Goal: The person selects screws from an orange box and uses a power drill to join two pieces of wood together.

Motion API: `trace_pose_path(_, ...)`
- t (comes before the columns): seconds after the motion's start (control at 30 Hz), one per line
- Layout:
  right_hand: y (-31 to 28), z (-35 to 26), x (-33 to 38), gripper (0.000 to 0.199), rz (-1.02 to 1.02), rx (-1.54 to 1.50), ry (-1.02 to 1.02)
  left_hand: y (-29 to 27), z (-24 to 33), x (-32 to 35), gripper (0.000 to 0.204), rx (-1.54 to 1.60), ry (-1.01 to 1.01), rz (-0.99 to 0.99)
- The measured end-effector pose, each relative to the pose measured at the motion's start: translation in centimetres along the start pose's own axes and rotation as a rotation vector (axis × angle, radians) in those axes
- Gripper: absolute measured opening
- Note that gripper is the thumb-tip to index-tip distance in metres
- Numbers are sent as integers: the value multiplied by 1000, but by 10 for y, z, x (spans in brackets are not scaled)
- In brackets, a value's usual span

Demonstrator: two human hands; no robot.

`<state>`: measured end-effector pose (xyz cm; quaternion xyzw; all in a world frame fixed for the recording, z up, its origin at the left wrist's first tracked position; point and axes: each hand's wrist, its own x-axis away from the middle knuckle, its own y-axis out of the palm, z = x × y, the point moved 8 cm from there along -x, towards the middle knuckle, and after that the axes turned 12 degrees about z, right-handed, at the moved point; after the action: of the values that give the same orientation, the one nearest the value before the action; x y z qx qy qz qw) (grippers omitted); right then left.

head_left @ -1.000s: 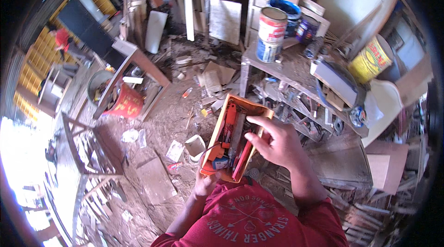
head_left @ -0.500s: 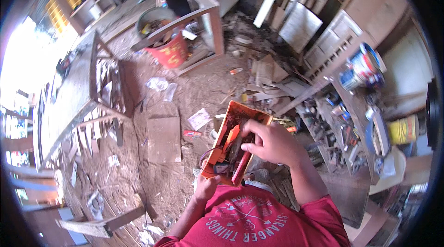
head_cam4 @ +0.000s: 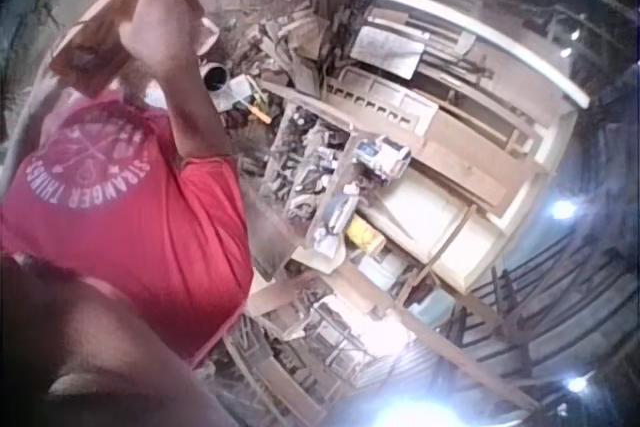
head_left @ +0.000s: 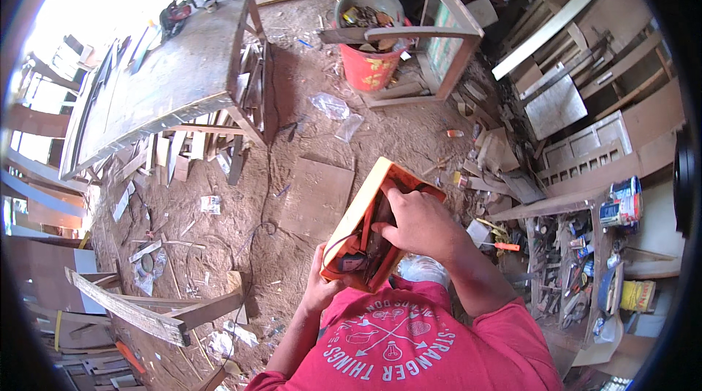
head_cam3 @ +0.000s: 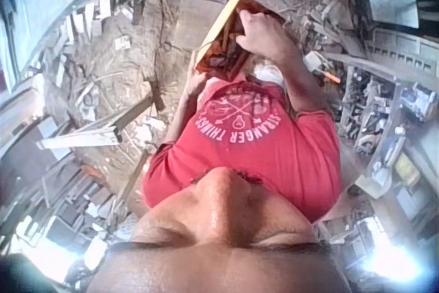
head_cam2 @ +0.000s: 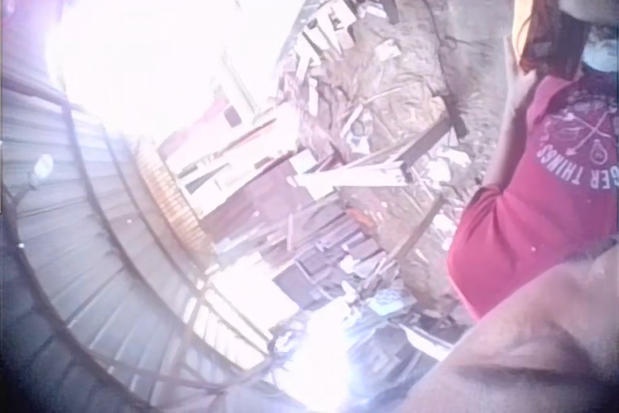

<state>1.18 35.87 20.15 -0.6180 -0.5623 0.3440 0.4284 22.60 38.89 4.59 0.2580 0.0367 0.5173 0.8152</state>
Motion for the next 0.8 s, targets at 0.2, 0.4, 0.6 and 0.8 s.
trace_pose_path(0.2,17,-91,-49,33,-76,-234,-299,-85,29,-13,88,214,-27,183)
trace_pose_path(0.4,30,-167,-149,43,127,-303,-365,-161,90,-46,91,147,77,328)
trace_pose_path(0.6,99,-263,-254,53,-47,-93,-446,-246,149,-89,96,-13,145,453)
trace_pose_path(0.8,70,-358,-301,41,109,-569,-640,-320,201,-117,96,188,87,521)
